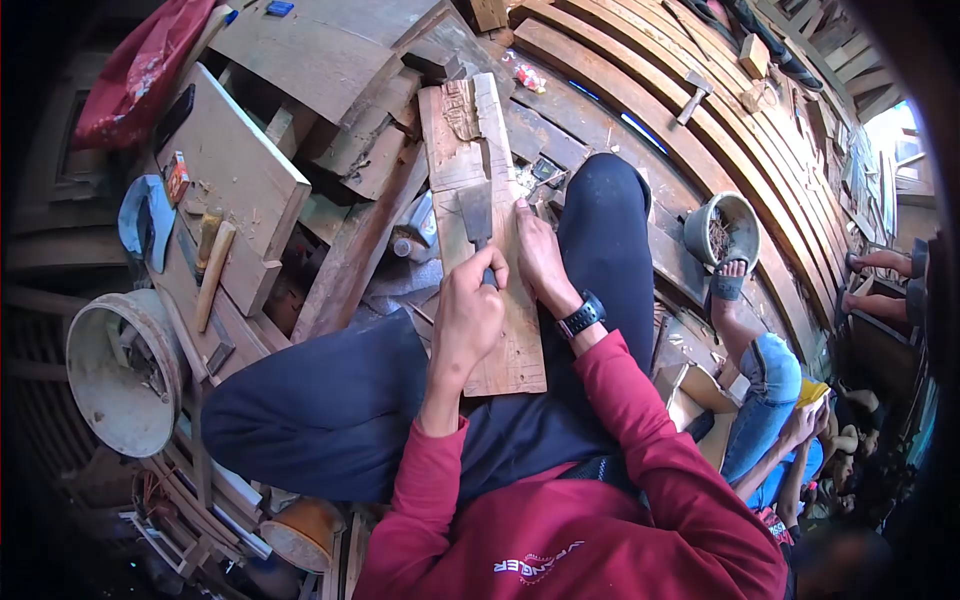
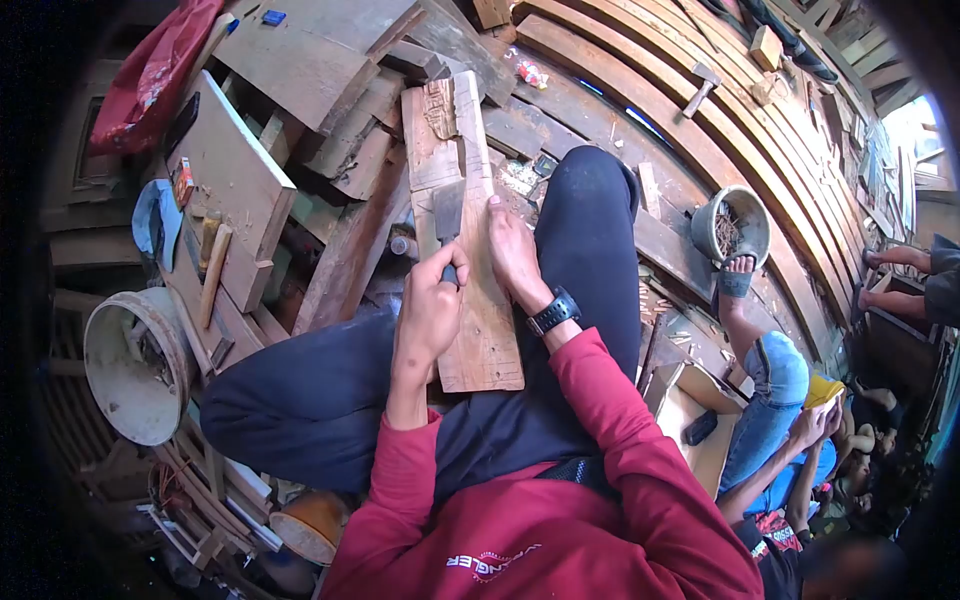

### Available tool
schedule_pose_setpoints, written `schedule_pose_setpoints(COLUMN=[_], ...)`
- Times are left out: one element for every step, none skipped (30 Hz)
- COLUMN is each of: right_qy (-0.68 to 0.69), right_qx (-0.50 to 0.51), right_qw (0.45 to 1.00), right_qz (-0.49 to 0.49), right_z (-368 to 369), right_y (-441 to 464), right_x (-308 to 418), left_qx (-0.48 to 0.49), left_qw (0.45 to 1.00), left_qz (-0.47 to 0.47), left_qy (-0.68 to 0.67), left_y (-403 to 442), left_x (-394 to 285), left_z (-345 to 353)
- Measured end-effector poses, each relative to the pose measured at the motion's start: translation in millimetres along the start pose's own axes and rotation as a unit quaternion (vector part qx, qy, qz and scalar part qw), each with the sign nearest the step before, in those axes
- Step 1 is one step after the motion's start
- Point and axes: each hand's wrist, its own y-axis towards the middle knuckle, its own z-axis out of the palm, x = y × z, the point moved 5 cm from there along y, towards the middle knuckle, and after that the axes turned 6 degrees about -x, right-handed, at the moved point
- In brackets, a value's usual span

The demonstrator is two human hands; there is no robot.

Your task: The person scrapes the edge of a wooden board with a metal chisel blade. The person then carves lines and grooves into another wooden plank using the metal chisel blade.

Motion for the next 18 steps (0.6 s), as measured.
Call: schedule_pose_setpoints(right_qy=[-0.001, 0.001, 0.004, -0.016, -0.015, -0.007, 0.000, -0.002, -0.001, 0.000, 0.001, 0.002, 0.004, 0.005, 0.022, 0.038, 0.036, 0.020], right_qx=[0.001, 0.013, 0.027, 0.046, 0.047, 0.038, 0.029, 0.029, 0.018, 0.006, 0.005, 0.031, 0.058, 0.058, 0.051, 0.042, 0.041, 0.036], right_qw=[1.000, 1.000, 0.999, 0.998, 0.998, 0.999, 0.999, 0.999, 1.000, 1.000, 1.000, 0.999, 0.997, 0.997, 0.997, 0.997, 0.998, 0.999], right_qz=[0.003, 0.022, 0.040, 0.036, 0.037, 0.032, 0.025, 0.023, 0.011, -0.003, -0.004, 0.020, 0.044, 0.045, 0.045, 0.043, 0.041, 0.028], right_z=[-1, 1, 2, -1, 1, 2, 1, 2, 2, 1, 0, 0, 2, 3, 4, 3, 3, 3], right_y=[0, 1, 0, -2, -2, -2, -1, -1, -2, 0, 2, 2, 1, -1, -2, -1, 1, 0], right_x=[-2, -4, -3, 3, 3, 1, 0, -1, -1, 2, 2, -1, -3, -3, -4, -2, -2, -3], left_qx=[0.001, 0.015, 0.028, 0.027, 0.014, 0.002, 0.001, 0.005, 0.008, 0.006, 0.020, 0.036, 0.037, 0.015, -0.008, -0.010, 0.007, 0.025], left_qw=[1.000, 1.000, 0.999, 0.999, 1.000, 1.000, 1.000, 1.000, 1.000, 1.000, 1.000, 0.999, 0.999, 0.999, 0.999, 0.999, 1.000, 0.999], left_qz=[-0.003, -0.012, -0.020, -0.021, -0.007, 0.006, 0.007, 0.007, 0.006, 0.009, -0.005, -0.022, -0.023, 0.004, 0.031, 0.032, 0.008, -0.017], left_qy=[0.000, 0.006, 0.014, 0.017, 0.010, 0.000, -0.002, 0.012, 0.026, 0.025, 0.023, 0.023, 0.024, 0.029, 0.033, 0.033, 0.024, 0.016], left_y=[-2, -3, -4, -3, -1, 0, 0, -1, -2, -1, 0, -2, 0, 5, 7, 7, 6, 3], left_x=[-2, -2, -1, 2, 6, 4, 2, -1, -4, -5, -4, -2, 2, 4, 0, -3, -5, -6], left_z=[0, 0, -1, -1, 0, -1, -1, -1, -2, -3, -3, -3, -2, -3, -5, -7, -7, -5])
